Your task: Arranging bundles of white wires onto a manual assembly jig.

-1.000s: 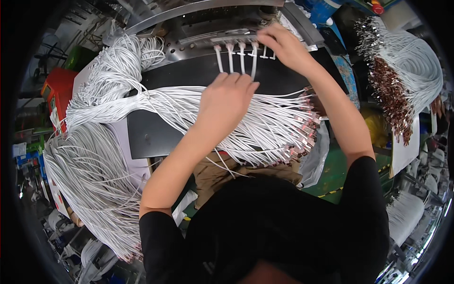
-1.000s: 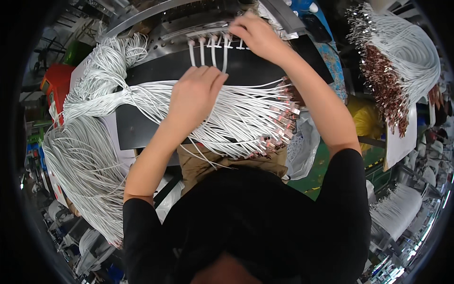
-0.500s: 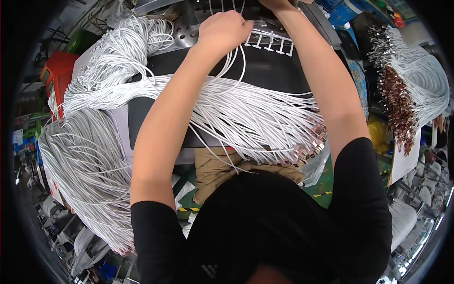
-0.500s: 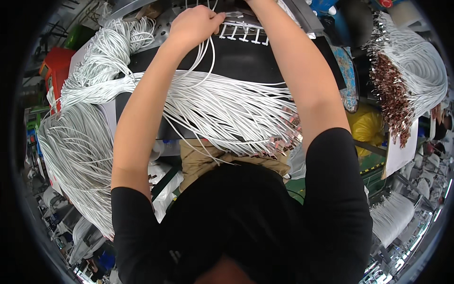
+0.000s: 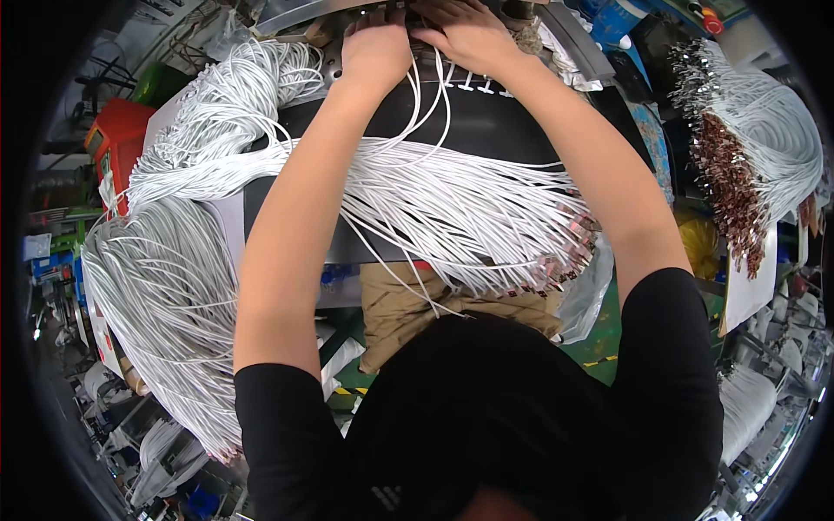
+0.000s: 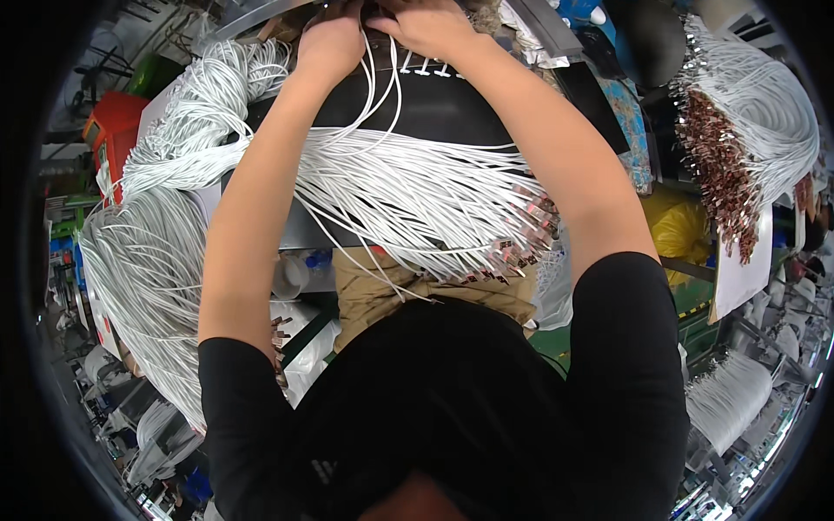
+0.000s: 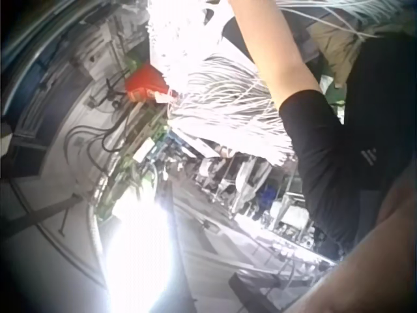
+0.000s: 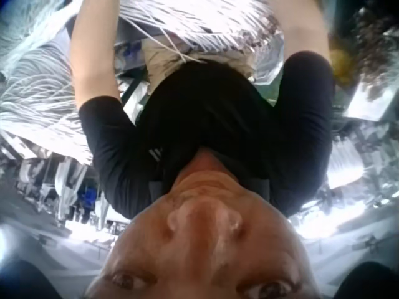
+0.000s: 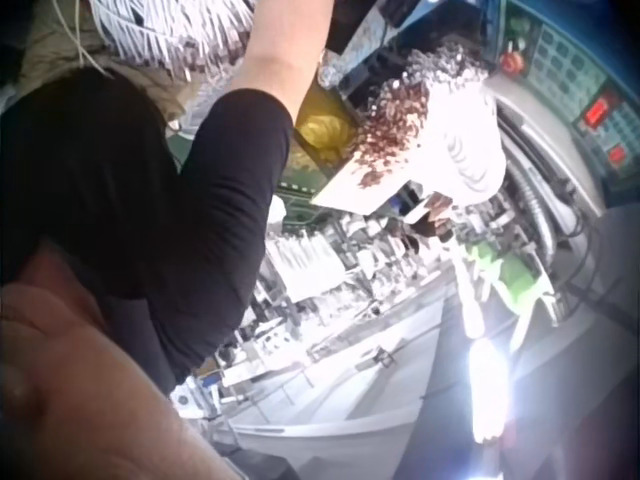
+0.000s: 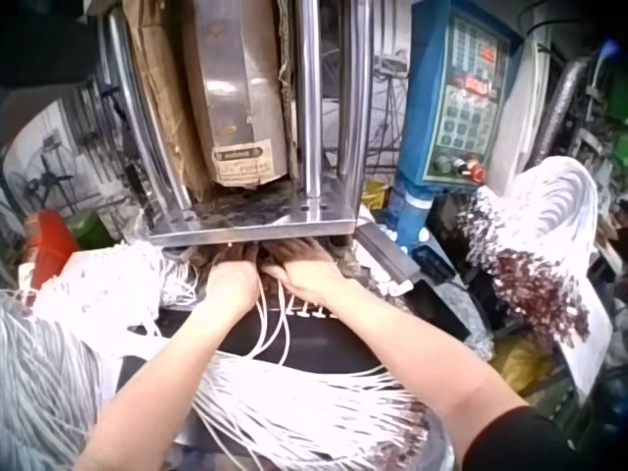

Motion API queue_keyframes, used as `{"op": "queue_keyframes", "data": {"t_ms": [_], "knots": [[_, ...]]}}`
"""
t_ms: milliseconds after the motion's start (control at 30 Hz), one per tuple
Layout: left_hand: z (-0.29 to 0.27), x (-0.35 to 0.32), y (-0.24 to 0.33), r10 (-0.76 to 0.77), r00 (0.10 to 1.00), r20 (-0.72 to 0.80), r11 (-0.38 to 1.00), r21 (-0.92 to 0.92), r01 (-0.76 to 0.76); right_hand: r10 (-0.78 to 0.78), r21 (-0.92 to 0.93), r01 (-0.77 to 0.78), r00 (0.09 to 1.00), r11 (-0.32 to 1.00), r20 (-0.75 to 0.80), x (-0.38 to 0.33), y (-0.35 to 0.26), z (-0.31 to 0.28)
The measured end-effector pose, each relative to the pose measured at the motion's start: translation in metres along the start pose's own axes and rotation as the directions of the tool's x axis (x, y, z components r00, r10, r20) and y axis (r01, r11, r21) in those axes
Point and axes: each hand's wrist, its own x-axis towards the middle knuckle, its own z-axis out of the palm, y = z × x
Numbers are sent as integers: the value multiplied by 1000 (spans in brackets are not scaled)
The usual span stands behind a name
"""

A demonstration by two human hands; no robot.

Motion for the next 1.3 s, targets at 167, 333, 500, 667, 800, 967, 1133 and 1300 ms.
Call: {"op": "queue_keyframes", "data": {"t_ms": [167, 333, 500, 667, 800, 967, 1133, 1300], "knots": [[5, -4, 4, -47, 997, -67, 997, 59, 51, 227, -96, -221, 972, 970, 56, -1, -9, 10], [12, -3, -10, 65, 935, -350, 909, -365, -200, 274, -195, -264, 961, 945, 25, -7, -11, 20], [-23, -32, 4, 15, 992, -128, 996, -82, -26, 254, 132, -262, 964, 956, 74, -25, -10, -17], [-150, -209, 17, 179, 797, 576, 17, -812, 583, 699, 577, -490, 683, 653, -212, -177, -7, -149], [-113, -370, 0, 0, 591, 807, -655, -446, 610, 844, 392, -748, 486, 536, -227, -325, -63, -166], [-80, -383, 2, -466, 411, 784, -729, -603, 323, 709, 231, -842, 536, 487, 459, -385, -178, -122], [-64, -373, -7, -633, 394, 666, -548, -745, 380, 607, 264, -808, 574, 526, 549, -432, -187, -97], [-77, -361, -3, -634, 295, 715, -602, -695, 392, 585, 351, -909, 415, 225, 697, -489, -168, -100]]}}
